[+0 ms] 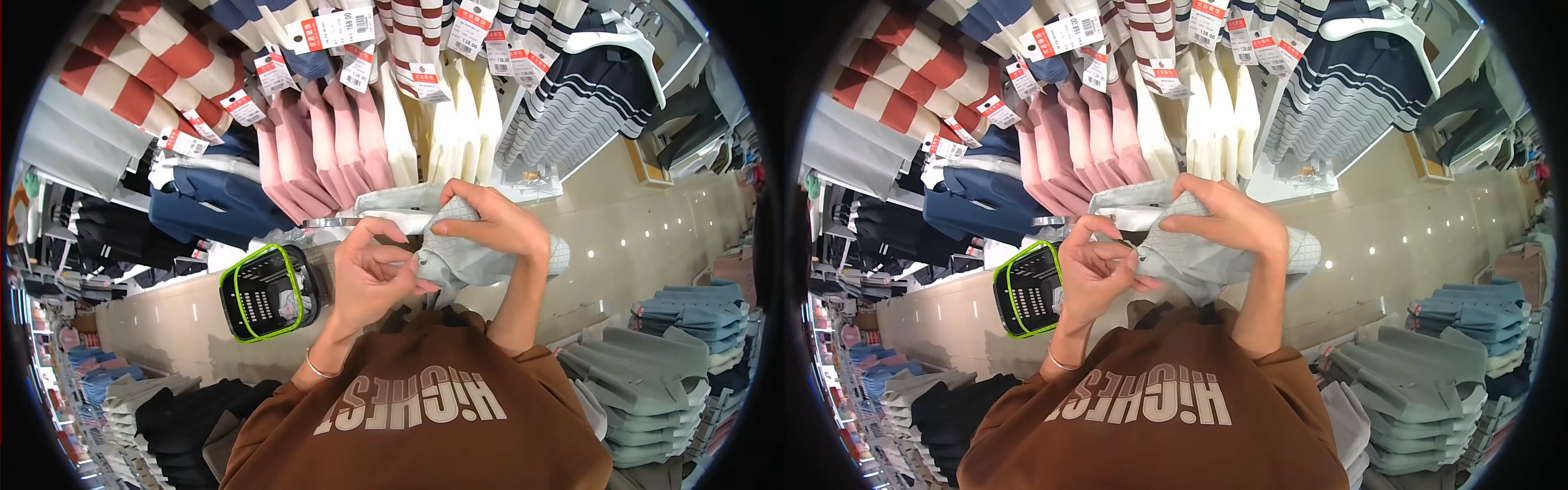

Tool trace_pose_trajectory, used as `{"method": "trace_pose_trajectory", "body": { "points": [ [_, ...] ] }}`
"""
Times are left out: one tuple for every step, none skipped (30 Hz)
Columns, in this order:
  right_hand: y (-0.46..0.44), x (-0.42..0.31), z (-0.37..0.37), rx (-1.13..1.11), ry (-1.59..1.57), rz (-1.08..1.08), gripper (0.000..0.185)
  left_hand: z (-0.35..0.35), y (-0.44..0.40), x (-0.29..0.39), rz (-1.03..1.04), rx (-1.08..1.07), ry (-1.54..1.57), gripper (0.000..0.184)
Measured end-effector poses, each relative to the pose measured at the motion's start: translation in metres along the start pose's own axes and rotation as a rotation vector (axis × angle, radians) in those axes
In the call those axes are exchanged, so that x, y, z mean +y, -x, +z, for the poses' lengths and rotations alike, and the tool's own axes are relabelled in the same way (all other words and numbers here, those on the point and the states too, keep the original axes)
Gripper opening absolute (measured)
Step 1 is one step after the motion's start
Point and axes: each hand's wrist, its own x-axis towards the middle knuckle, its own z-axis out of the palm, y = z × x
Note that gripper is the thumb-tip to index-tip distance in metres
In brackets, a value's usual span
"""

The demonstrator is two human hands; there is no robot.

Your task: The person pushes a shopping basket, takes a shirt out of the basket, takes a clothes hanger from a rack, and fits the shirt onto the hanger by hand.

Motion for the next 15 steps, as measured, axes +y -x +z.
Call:
{"method": "trace_pose_trajectory", "body": {
  "points": [
    [0.001,0.001,0.000,0.003,0.000,0.032,0.033,0.002,0.000,-0.001,0.018,0.015,0.006,0.025],
    [0.001,0.002,0.001,0.006,0.001,0.063,0.032,0.005,0.000,-0.003,0.035,0.030,0.012,0.025],
    [0.002,0.003,0.001,0.008,0.001,0.095,0.032,0.007,-0.001,-0.004,0.047,0.048,0.004,0.024],
    [0.004,0.004,0.002,0.011,-0.025,0.090,0.034,0.008,-0.002,-0.005,0.061,0.067,-0.004,0.023],
    [0.005,0.004,0.003,0.014,-0.050,0.083,0.035,0.010,-0.004,-0.005,0.076,0.087,-0.012,0.023],
    [0.007,0.004,0.004,0.016,-0.076,0.075,0.037,0.011,-0.006,-0.005,0.087,0.088,-0.021,0.023],
    [0.009,0.002,0.004,0.003,-0.053,0.063,0.041,0.013,-0.007,-0.005,0.096,0.090,-0.030,0.022],
    [0.011,0.001,0.004,-0.009,-0.031,0.050,0.044,0.014,-0.009,-0.004,0.105,0.093,-0.040,0.022],
    [0.013,-0.001,0.004,-0.021,-0.009,0.037,0.048,0.015,-0.010,-0.004,0.115,0.090,-0.047,0.022],
    [0.013,-0.002,0.004,-0.020,-0.005,0.022,0.052,0.016,-0.011,-0.004,0.124,0.088,-0.055,0.022],
    [0.013,-0.004,0.005,-0.018,-0.001,0.008,0.056,0.017,-0.012,-0.003,0.132,0.084,-0.064,0.022],
    [0.013,-0.005,0.005,-0.015,0.002,-0.005,0.060,0.018,-0.012,-0.004,0.147,0.084,-0.072,0.022],
    [0.013,-0.005,0.005,-0.012,-0.009,-0.017,0.061,0.018,-0.012,-0.006,0.161,0.084,-0.080,0.022],
    [0.013,-0.004,0.005,-0.008,-0.019,-0.029,0.063,0.018,-0.013,-0.006,0.176,0.083,-0.089,0.022],
    [0.014,-0.002,0.006,-0.003,-0.030,-0.041,0.064,0.019,-0.013,-0.006,0.173,0.099,-0.080,0.023]
  ]
}}
